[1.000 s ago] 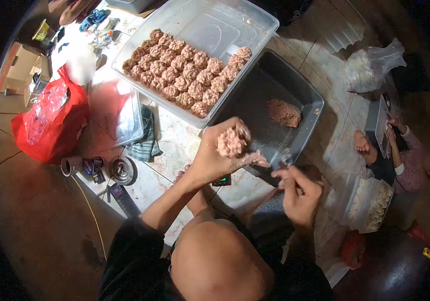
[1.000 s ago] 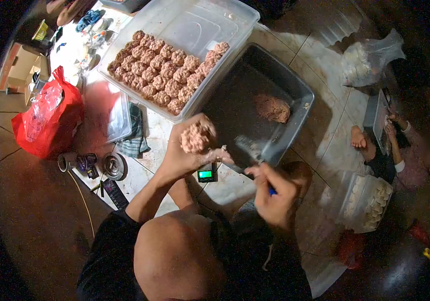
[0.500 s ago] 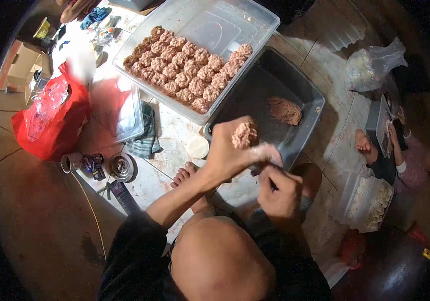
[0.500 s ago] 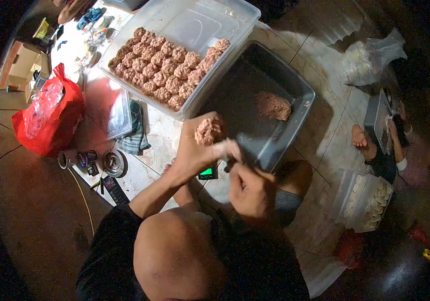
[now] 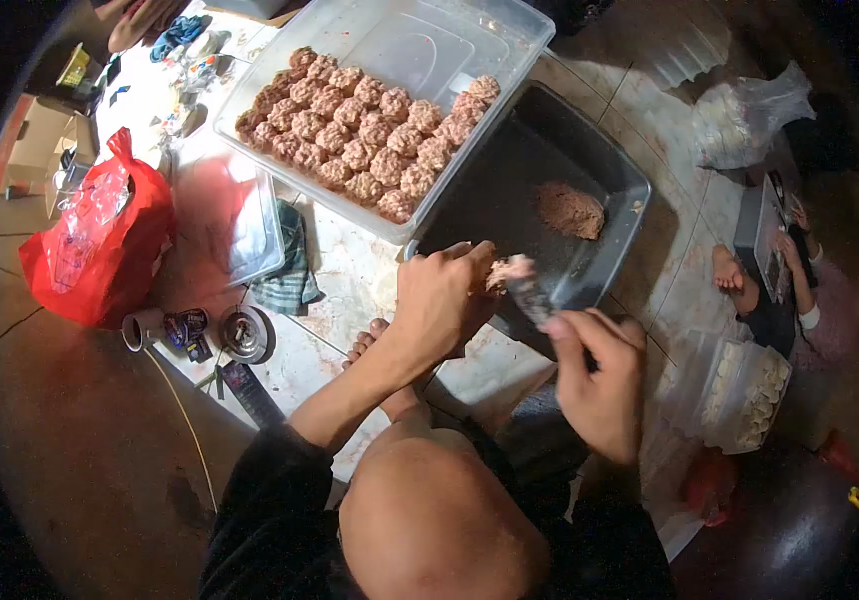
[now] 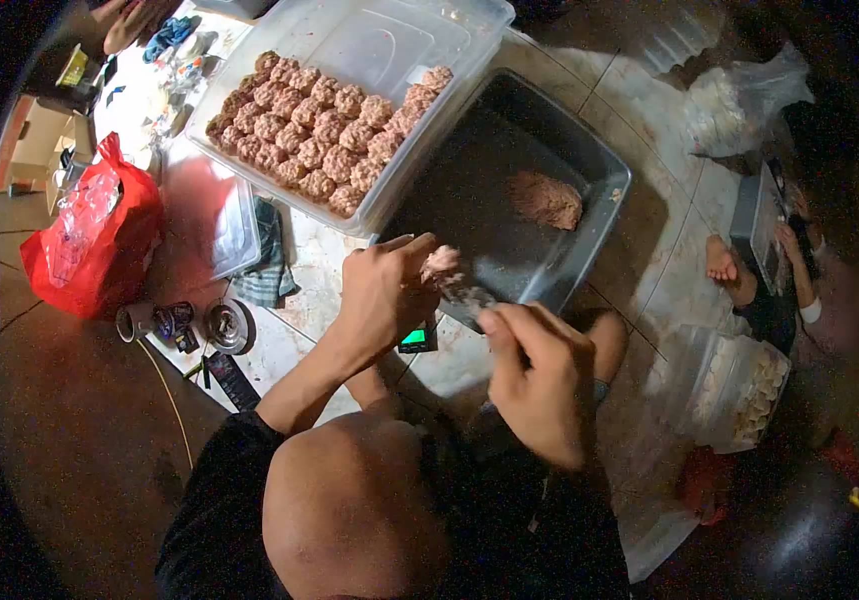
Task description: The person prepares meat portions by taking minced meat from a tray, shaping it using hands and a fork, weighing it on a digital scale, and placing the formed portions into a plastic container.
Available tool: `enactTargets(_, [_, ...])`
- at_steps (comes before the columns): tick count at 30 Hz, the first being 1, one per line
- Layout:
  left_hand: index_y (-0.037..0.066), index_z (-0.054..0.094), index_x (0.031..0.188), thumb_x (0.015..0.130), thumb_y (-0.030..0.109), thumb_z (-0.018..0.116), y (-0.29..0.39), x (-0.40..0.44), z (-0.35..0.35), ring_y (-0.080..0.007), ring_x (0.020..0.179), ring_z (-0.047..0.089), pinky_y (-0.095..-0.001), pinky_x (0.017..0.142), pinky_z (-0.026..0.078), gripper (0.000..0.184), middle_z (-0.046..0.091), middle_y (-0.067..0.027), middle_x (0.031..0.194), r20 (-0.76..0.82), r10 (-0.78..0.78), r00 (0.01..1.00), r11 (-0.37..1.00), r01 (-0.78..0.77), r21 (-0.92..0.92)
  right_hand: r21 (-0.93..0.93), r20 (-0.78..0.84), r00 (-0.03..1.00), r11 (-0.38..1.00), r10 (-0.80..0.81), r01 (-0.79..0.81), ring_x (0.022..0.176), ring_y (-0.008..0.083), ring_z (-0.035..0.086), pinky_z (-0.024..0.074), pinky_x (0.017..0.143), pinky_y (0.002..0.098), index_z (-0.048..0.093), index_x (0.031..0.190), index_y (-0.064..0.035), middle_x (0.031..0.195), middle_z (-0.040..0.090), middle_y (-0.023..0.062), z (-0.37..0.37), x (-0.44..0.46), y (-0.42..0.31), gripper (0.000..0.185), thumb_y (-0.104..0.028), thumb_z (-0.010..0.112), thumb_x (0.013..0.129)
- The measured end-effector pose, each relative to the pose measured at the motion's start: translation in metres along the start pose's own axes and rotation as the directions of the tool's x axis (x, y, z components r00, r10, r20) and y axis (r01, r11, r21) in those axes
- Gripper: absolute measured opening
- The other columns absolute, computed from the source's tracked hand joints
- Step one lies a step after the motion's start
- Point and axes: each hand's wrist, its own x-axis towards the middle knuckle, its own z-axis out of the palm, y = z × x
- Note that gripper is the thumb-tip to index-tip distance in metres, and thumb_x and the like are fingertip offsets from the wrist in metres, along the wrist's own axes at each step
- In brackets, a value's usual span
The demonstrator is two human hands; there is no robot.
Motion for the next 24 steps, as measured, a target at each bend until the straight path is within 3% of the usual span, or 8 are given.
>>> enactTargets(2, [0.003, 0.064, 0.094, 0.078, 0.006, 0.083, -0.013, -0.003, 0.009, -0.0293, 0.060, 0.058, -0.0320, 0.061, 0.049, 0.025, 0.066, -0.0085, 0.075, -0.003, -0.003, 1.000, 0.997, 0.003, 0.078, -0.057, -0.091, 0.996, 0.998, -0.011, 0.006, 0.072, 0.0364, 0.065, 0.0474, 0.065, 0.0425, 0.071, 0.094, 0.0022, 0.080, 0.065, 0.0180, -0.024, 0.001, -0.008, 0.020, -0.016, 0.065, 0.101])
enactTargets(6, [0.004, 0.053, 0.082, 0.081, 0.012, 0.091, -0.030, 0.001, 0.027, -0.0027, 0.069, 0.046, -0.0227, 0.061, 0.042, 0.038, 0.048, 0.0038, 0.070, 0.181, -0.089, 0.979, 0.752, 0.186, -0.632, 0.021, -0.379, 0.921, 0.995, 0.094, -0.093, 0.071, 0.0366, 0.064, 0.0504, 0.068, 0.0424, 0.071, 0.098, 0.0021, 0.081, 0.066, 0.0187, -0.016, 0.020, 0.012, 0.020, -0.016, 0.064, 0.102])
enactTargets(7, [0.005, 0.053, 0.081, 0.081, 0.012, 0.091, -0.026, 0.001, 0.023, -0.0027, 0.068, 0.046, -0.0224, 0.061, 0.042, 0.038, 0.049, 0.0049, 0.070, 0.188, -0.108, 0.976, 0.707, 0.208, -0.675, 0.079, -0.458, 0.870, 0.983, 0.181, -0.163, 0.071, 0.0386, 0.064, 0.0513, 0.069, 0.0433, 0.072, 0.101, 0.0012, 0.083, 0.068, 0.0212, 0.010, 0.024, 0.033, 0.019, -0.015, 0.063, 0.103])
enactTargets(10, [0.008, 0.055, 0.077, 0.081, 0.009, 0.091, -0.025, 0.007, 0.010, -0.0022, 0.067, 0.046, -0.0212, 0.060, 0.041, 0.036, 0.051, 0.0079, 0.070, 0.219, -0.141, 0.966, 0.564, 0.260, -0.784, -0.455, 0.011, 0.940, 0.839, 0.341, -0.299, 0.075, 0.0412, 0.067, 0.0517, 0.071, 0.0471, 0.071, 0.101, -0.0023, 0.088, 0.070, 0.0222, 0.040, 0.011, 0.108, 0.014, -0.012, 0.060, 0.102])
enactTargets(12, [0.007, 0.056, 0.078, 0.082, 0.009, 0.090, -0.039, 0.019, 0.009, -0.0025, 0.065, 0.046, -0.0219, 0.058, 0.042, 0.035, 0.053, 0.0068, 0.070, 0.260, -0.112, 0.959, 0.594, 0.274, -0.756, -0.499, 0.008, 0.945, 0.820, 0.326, -0.279, 0.077, 0.0417, 0.067, 0.0510, 0.071, 0.0494, 0.069, 0.097, -0.0033, 0.088, 0.069, 0.0206, 0.042, 0.015, 0.116, 0.012, -0.011, 0.060, 0.100])
enactTargets(17, [0.001, 0.062, 0.078, 0.080, 0.002, 0.081, -0.040, 0.007, 0.016, -0.0043, 0.066, 0.052, -0.0280, 0.058, 0.046, 0.020, 0.059, 0.0016, 0.067, 0.388, 0.006, 0.922, 0.697, 0.274, -0.663, -0.107, 0.121, 0.992, 0.994, -0.018, 0.031, 0.074, 0.0423, 0.066, 0.0498, 0.066, 0.0515, 0.067, 0.090, -0.0038, 0.086, 0.066, 0.0177, 0.005, 0.010, -0.003, 0.018, -0.019, 0.064, 0.099])
enactTargets(22, [-0.005, 0.069, 0.091, 0.075, 0.009, 0.080, -0.027, 0.003, 0.007, -0.0268, 0.063, 0.068, -0.0371, 0.063, 0.052, 0.024, 0.067, -0.0194, 0.070, 0.231, -0.036, 0.972, 0.901, 0.131, -0.413, -0.296, 0.138, 0.990, 0.953, -0.026, 0.067, 0.075, 0.0453, 0.064, 0.0493, 0.064, 0.0515, 0.068, 0.089, -0.0026, 0.081, 0.064, 0.0197, -0.001, 0.015, -0.015, 0.017, -0.017, 0.065, 0.098])
enactTargets(24, [-0.005, 0.069, 0.093, 0.076, 0.010, 0.081, -0.028, -0.004, 0.010, -0.0216, 0.063, 0.066, -0.0364, 0.063, 0.052, 0.025, 0.067, -0.0176, 0.070, 0.249, -0.077, 0.965, 0.866, 0.189, -0.463, -0.341, 0.199, 0.980, 0.935, -0.030, 0.098, 0.076, 0.0449, 0.065, 0.0499, 0.065, 0.0513, 0.070, 0.091, -0.0023, 0.083, 0.065, 0.0196, 0.005, 0.012, -0.005, 0.015, -0.015, 0.065, 0.098])
